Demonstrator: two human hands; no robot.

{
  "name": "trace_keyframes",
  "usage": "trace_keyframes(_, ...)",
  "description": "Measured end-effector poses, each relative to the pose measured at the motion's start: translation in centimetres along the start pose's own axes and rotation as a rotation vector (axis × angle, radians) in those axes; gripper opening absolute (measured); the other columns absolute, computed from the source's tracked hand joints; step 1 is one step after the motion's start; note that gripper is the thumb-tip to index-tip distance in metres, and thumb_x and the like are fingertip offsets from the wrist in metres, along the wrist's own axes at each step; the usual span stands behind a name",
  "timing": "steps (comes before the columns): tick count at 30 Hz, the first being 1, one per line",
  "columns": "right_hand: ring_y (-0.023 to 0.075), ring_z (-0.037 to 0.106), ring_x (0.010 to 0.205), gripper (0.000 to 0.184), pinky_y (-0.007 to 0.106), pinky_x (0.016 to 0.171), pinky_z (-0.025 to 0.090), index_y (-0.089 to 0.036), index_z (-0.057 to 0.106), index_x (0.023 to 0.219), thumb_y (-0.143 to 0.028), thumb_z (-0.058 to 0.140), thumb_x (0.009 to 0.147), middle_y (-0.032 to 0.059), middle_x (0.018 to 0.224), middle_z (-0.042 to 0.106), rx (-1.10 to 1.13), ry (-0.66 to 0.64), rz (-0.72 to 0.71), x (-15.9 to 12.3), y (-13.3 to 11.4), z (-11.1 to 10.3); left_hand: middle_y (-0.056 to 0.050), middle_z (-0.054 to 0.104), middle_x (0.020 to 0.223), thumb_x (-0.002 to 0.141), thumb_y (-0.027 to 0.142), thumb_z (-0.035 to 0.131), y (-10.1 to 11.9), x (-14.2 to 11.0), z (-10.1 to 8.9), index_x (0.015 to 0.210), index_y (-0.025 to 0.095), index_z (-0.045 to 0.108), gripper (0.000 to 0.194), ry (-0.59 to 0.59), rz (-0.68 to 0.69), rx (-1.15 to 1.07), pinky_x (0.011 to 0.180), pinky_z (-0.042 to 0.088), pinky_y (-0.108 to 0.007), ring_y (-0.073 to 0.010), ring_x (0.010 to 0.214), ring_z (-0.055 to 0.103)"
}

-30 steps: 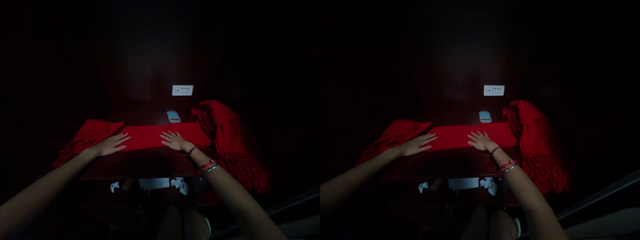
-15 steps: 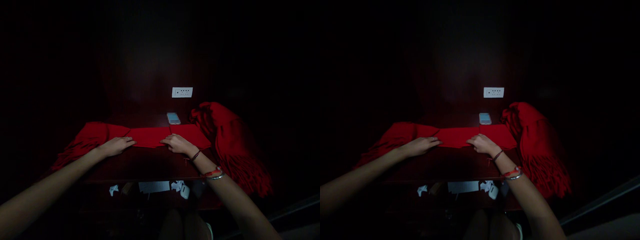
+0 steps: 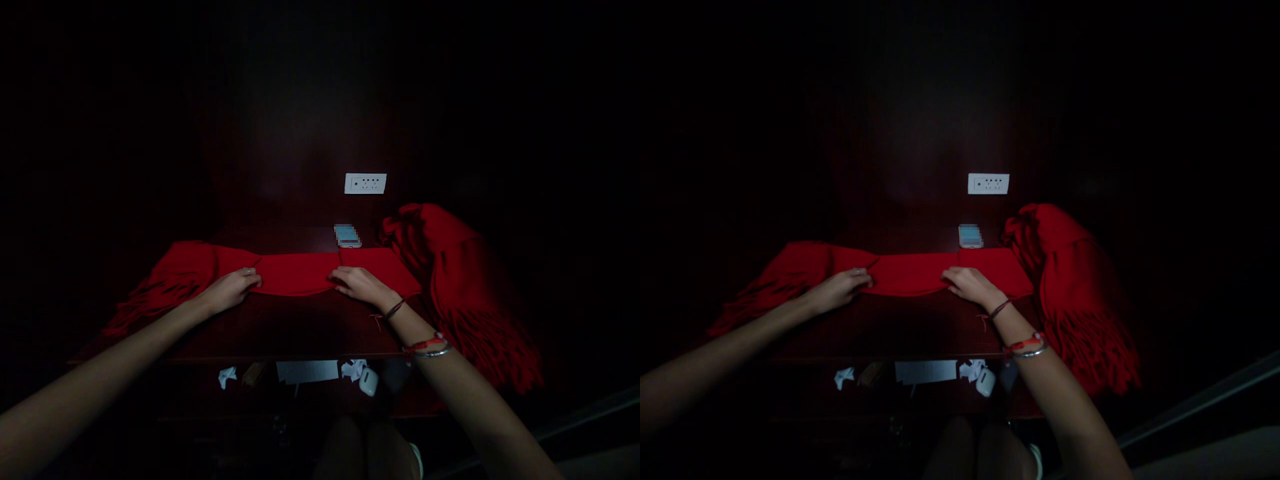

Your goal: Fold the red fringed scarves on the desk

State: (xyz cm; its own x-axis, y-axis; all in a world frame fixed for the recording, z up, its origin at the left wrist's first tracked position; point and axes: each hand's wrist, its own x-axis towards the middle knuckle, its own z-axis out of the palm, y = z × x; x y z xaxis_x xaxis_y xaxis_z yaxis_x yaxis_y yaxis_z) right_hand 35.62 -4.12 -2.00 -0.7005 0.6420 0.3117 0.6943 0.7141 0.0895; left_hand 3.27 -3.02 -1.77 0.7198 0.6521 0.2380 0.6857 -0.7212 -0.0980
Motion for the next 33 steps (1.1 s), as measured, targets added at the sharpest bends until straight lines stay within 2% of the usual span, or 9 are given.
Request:
trace_keyframes(5, 0.0122, 0.05, 0.071, 0.019, 0.021, 0.06, 0.032, -0.015, 0.048, 0.094, -0.018, 0.032, 0.083, 0.0065, 0.083, 0.054, -0.121, -0.049, 0.084, -0.4, -0.4, -0.2, -0.008, 0.05, 0.098, 0.076, 0.009, 0.033, -0.9, -1.2, -0.4, 0.097, 0.017, 0.051, 0.028, -0.083, -0.062, 0.207, 0.073, 0.042, -0.027, -0.0167, 0.088, 0.049)
trace_keyframes(10, 0.0125, 0.05, 0.068, 0.018, 0.022, 0.059, 0.031, -0.014, 0.048, 0.09, -0.018, 0.032, 0.083, 0.0062, 0.08, 0.055, -0.181, -0.04, 0.063, -1.4, 0.4, -0.3, -0.008, 0.05, 0.101, 0.078, 0.011, 0.032, -0.5, -2.4, -0.2, 0.097, 0.019, 0.051, 0.028, -0.064, -0.049, 0.318, 0.077, 0.041, -0.029, -0.0179, 0.094, 0.047)
trace_keyframes(13, 0.012, 0.05, 0.069, 0.017, 0.021, 0.06, 0.032, -0.015, 0.049, 0.088, -0.018, 0.033, 0.083, 0.0053, 0.081, 0.055, -0.2, -0.04, 0.069, -2.3, 0.8, -0.6, -0.008, 0.052, 0.099, 0.079, 0.015, 0.032, 0.1, -2.6, 0.0, 0.095, 0.019, 0.052, 0.026, -0.077, -0.03, 0.335, 0.074, 0.042, -0.029, -0.0184, 0.091, 0.05)
trace_keyframes(16, 0.0118, 0.05, 0.071, 0.016, 0.021, 0.061, 0.033, -0.016, 0.05, 0.086, -0.017, 0.035, 0.083, 0.0043, 0.081, 0.055, -0.221, -0.071, 0.043, -3.5, 0.7, -0.8, -0.008, 0.053, 0.1, 0.078, 0.011, 0.031, 0.0, -3.2, 0.1, 0.098, 0.02, 0.052, 0.031, -0.121, 0.006, 0.341, 0.071, 0.043, -0.029, -0.0184, 0.089, 0.052)
trace_keyframes(19, 0.0118, 0.05, 0.072, 0.014, 0.022, 0.063, 0.034, -0.016, 0.051, 0.085, -0.015, 0.037, 0.081, 0.0043, 0.081, 0.054, -0.234, -0.107, 0.026, -4.5, 0.1, -0.7, -0.006, 0.054, 0.102, 0.074, 0.005, 0.029, -0.8, -4.3, 0.0, 0.099, 0.022, 0.053, 0.038, -0.131, 0.008, 0.339, 0.072, 0.041, -0.029, -0.0179, 0.09, 0.052)
trace_keyframes(26, 0.0129, 0.05, 0.075, 0.015, 0.024, 0.066, 0.036, -0.015, 0.052, 0.087, -0.013, 0.038, 0.08, 0.0055, 0.081, 0.054, -0.263, -0.098, 0.011, -5.1, -0.5, -0.3, -0.009, 0.056, 0.099, 0.073, 0.006, 0.028, -2.9, -6.2, -0.8, 0.095, 0.017, 0.056, 0.037, -0.127, -0.072, 0.395, 0.076, 0.036, -0.034, -0.0191, 0.087, 0.052)
trace_keyframes(33, 0.0133, 0.049, 0.077, 0.015, 0.024, 0.067, 0.037, -0.015, 0.052, 0.088, -0.012, 0.04, 0.08, 0.0061, 0.084, 0.054, -0.266, -0.088, 0.023, -5.0, -0.6, -0.3, -0.003, 0.056, 0.094, 0.078, 0.012, 0.032, -1.6, -6.7, -2.2, 0.094, 0.019, 0.055, 0.028, -0.133, -0.017, 0.314, 0.078, 0.034, -0.03, -0.0153, 0.084, 0.05)
